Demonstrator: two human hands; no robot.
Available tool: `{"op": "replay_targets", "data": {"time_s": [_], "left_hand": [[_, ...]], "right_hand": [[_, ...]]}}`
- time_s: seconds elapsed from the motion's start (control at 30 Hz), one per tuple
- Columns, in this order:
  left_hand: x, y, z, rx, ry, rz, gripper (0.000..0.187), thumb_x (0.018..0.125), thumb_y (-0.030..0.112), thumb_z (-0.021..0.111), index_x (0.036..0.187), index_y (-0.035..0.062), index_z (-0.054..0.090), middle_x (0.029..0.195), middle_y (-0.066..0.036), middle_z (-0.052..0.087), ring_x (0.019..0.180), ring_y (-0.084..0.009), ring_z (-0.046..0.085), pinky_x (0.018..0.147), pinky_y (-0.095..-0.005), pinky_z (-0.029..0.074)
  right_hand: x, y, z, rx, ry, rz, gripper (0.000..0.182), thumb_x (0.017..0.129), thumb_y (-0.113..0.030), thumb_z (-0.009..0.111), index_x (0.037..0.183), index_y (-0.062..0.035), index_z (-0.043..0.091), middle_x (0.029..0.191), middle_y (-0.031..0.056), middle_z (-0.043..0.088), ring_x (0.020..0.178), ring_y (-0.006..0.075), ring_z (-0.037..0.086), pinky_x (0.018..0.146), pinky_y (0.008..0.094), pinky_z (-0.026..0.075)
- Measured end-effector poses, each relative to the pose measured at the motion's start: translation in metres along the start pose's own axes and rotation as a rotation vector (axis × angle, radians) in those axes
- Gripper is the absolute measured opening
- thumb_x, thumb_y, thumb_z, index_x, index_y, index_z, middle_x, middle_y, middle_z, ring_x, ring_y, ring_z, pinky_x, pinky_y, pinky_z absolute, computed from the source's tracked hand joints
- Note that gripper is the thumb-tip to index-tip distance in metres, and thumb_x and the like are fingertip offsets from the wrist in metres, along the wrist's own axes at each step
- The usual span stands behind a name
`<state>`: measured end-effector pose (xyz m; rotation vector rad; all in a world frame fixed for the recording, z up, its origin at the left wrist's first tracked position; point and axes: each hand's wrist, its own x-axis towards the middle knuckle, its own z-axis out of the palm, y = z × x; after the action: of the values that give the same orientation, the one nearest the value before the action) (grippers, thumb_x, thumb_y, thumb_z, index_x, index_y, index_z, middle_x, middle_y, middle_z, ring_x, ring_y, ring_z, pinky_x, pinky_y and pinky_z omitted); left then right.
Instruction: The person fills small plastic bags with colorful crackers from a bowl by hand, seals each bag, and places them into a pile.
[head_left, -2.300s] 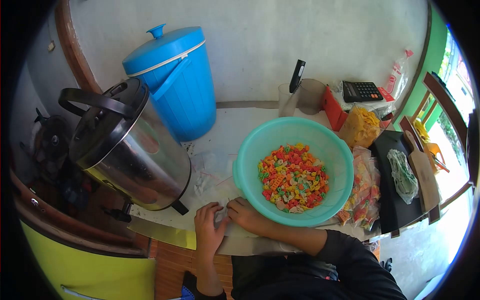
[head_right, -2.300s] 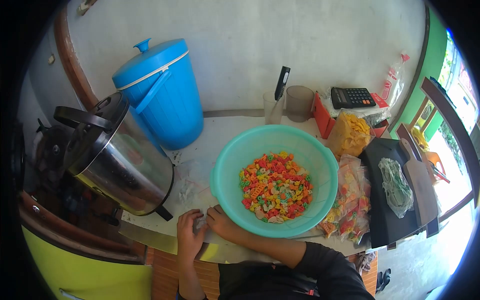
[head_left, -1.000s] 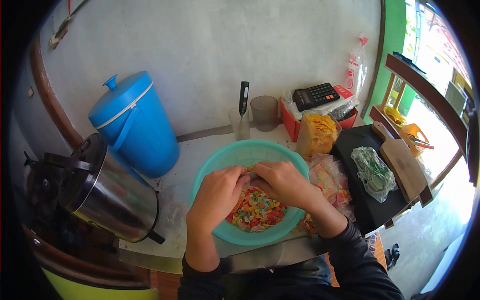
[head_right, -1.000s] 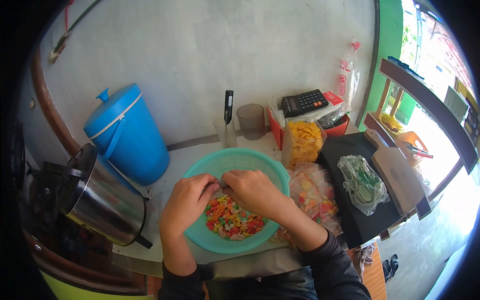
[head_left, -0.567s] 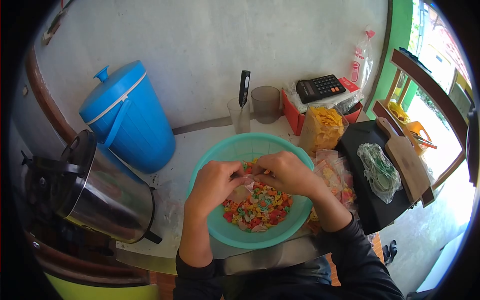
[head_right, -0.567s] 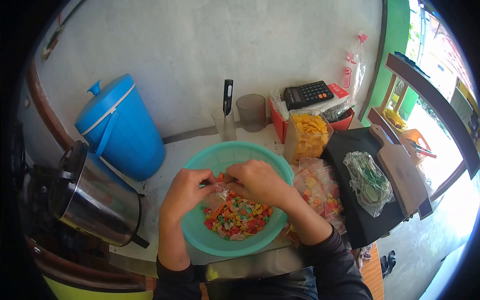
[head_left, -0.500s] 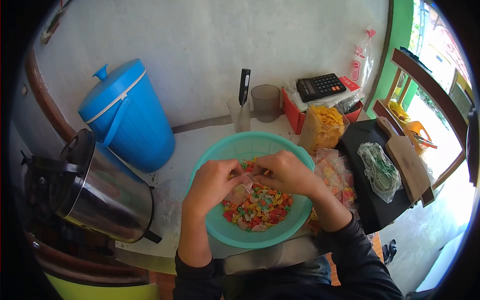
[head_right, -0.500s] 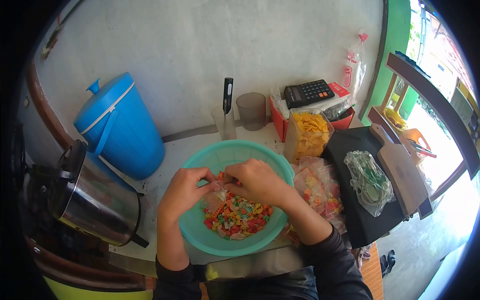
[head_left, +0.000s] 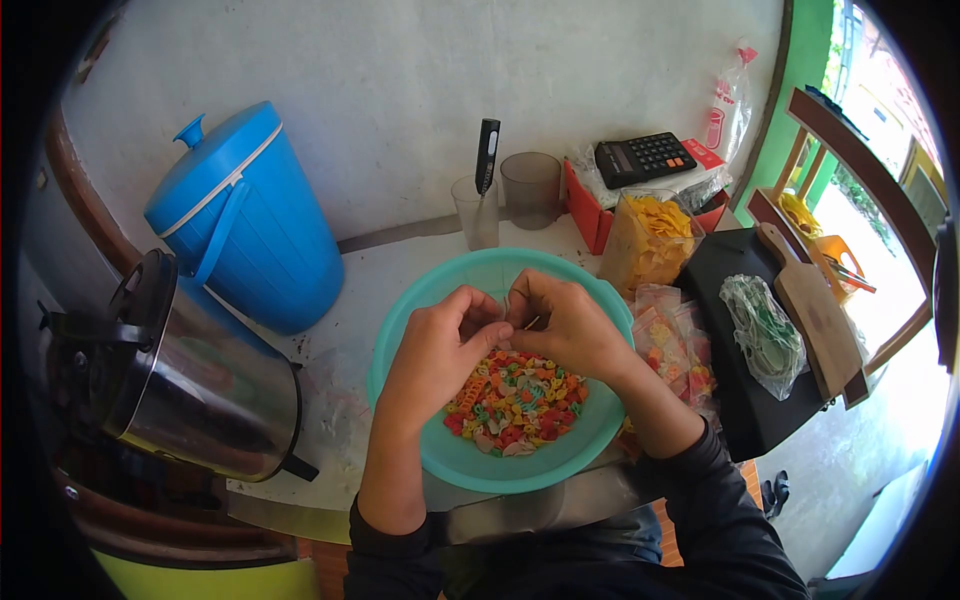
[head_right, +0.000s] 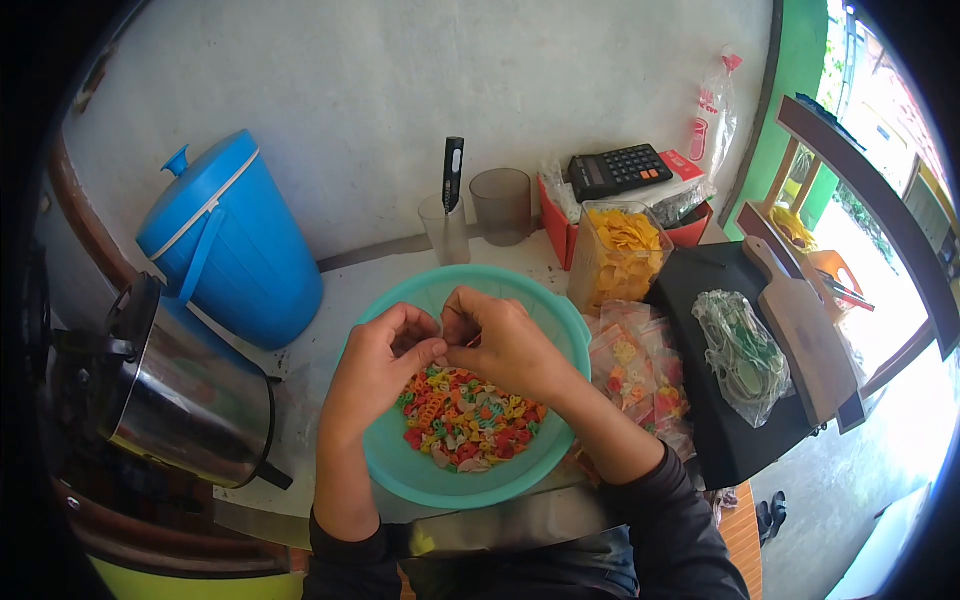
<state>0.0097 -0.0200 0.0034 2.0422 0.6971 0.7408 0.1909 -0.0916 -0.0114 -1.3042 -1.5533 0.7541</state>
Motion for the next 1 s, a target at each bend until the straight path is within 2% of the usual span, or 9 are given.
{"op": "replay_targets", "data": {"time_s": [0.17, 0.37, 0.47, 0.73, 0.87, 1.0], "left_hand": [[0.003, -0.007, -0.005, -0.2, -0.013, -0.102, 0.016, 0.092, 0.003, 0.073, 0.104, -0.0036, 0.065, 0.093, -0.005, 0.07, 0.082, -0.0105, 0.066, 0.072, -0.0255, 0.055], [0.002, -0.005, -0.007, -0.179, -0.052, -0.077, 0.017, 0.094, 0.005, 0.072, 0.108, -0.0031, 0.066, 0.097, -0.005, 0.07, 0.087, -0.0103, 0.066, 0.078, -0.0256, 0.055], [0.0, -0.008, -0.011, -0.197, -0.076, -0.073, 0.019, 0.094, 0.006, 0.071, 0.109, -0.0029, 0.066, 0.093, -0.008, 0.073, 0.081, -0.0117, 0.068, 0.075, -0.0279, 0.055], [0.0, -0.011, -0.009, -0.181, -0.101, -0.054, 0.016, 0.096, 0.009, 0.07, 0.106, -0.0035, 0.067, 0.092, -0.008, 0.073, 0.082, -0.0131, 0.069, 0.075, -0.0278, 0.056], [0.001, -0.014, -0.01, -0.215, -0.125, -0.066, 0.013, 0.098, 0.008, 0.068, 0.104, -0.0039, 0.067, 0.091, -0.005, 0.071, 0.082, -0.0107, 0.068, 0.075, -0.0256, 0.057], [0.0, -0.006, -0.003, -0.039, -0.014, -0.04, 0.011, 0.095, 0.004, 0.068, 0.102, -0.0042, 0.067, 0.088, -0.006, 0.072, 0.081, -0.0104, 0.068, 0.073, -0.0254, 0.056]], "right_hand": [[0.003, 0.008, 0.001, 0.245, -0.039, 0.002, 0.03, 0.084, 0.003, 0.078, 0.096, -0.003, 0.051, 0.086, 0.0005, 0.062, 0.082, 0.0091, 0.064, 0.071, 0.0261, 0.053], [0.003, 0.009, 0.001, 0.428, -0.061, 0.04, 0.029, 0.084, 0.004, 0.076, 0.095, -0.0029, 0.051, 0.085, 0.0015, 0.062, 0.082, 0.009, 0.063, 0.072, 0.0263, 0.053], [0.003, 0.009, 0.0, 0.458, -0.094, 0.028, 0.029, 0.085, 0.004, 0.077, 0.095, -0.0029, 0.051, 0.086, 0.0021, 0.063, 0.083, 0.0093, 0.063, 0.073, 0.0258, 0.053], [0.005, 0.013, -0.002, 0.497, -0.089, -0.001, 0.029, 0.084, 0.001, 0.08, 0.091, -0.0025, 0.052, 0.084, 0.0024, 0.064, 0.083, 0.0091, 0.064, 0.072, 0.0254, 0.053], [0.003, 0.009, -0.001, 0.331, -0.032, 0.002, 0.028, 0.082, 0.001, 0.08, 0.09, -0.0013, 0.054, 0.083, 0.0035, 0.066, 0.077, 0.0094, 0.062, 0.068, 0.0268, 0.052], [0.002, 0.006, 0.002, 0.137, 0.055, -0.037, 0.026, 0.08, -0.001, 0.08, 0.088, 0.0005, 0.056, 0.079, 0.0051, 0.066, 0.071, 0.0109, 0.06, 0.064, 0.0293, 0.05]]}}
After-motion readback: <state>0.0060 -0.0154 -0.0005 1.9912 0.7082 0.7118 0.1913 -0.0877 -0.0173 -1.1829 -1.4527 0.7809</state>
